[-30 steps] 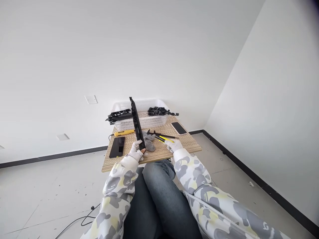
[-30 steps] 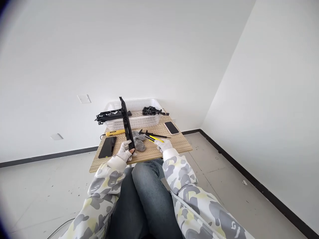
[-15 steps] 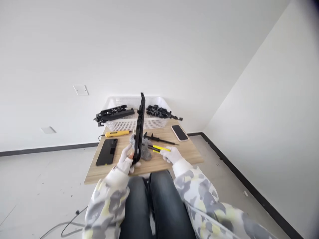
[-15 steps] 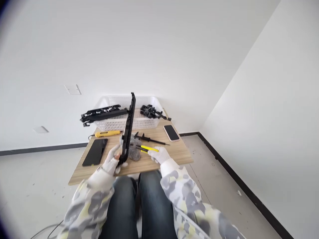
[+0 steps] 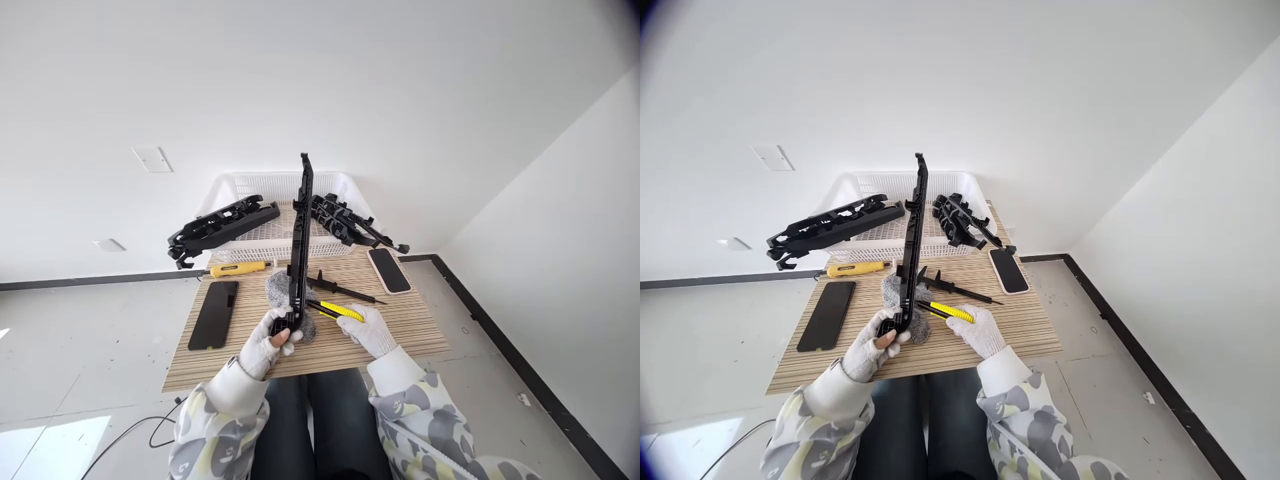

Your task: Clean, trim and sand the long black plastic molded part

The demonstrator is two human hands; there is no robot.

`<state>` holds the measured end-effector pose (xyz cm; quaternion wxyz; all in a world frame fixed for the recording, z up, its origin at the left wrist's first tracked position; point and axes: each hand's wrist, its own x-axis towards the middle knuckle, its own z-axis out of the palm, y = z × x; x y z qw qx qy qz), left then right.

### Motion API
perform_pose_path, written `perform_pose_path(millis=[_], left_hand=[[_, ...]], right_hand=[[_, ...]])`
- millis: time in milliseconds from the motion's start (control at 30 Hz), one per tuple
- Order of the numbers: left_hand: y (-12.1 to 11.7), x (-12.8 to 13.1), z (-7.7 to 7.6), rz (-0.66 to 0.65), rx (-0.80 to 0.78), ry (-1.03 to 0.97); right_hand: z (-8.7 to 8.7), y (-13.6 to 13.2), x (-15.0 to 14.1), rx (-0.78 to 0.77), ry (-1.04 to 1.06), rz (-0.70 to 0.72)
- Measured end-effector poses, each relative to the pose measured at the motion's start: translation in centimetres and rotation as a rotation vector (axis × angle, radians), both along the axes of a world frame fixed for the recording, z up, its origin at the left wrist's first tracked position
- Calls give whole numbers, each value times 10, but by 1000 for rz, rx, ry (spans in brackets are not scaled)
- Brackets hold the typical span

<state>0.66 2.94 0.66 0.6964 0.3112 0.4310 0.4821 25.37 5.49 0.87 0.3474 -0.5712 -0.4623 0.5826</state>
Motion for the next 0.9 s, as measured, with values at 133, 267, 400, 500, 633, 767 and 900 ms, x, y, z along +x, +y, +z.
perform_pose_path(millis=[133,267,400,500,633,767,900], left_hand=[[1,1,-5,24,-33,-31],[2,-3,-15,94,-33,-68],[1,1,-15,75,45,-21],[0,9,-14,116,116,109],[-2,18,-13,175,156,174],[-1,21,-8,151,170,328],[-4,17,-9,122,145,364]], right_hand=[[4,-1,0,-22,83,-42],[6,-7,-3,-47,130,-32],[8,-11,-6,-51,111,115],[8,-12,-7,-28,76,171],[5,-10,-9,24,20,22],[4,-11,-9,31,33,82],[3,-14,-5,25,49,84]])
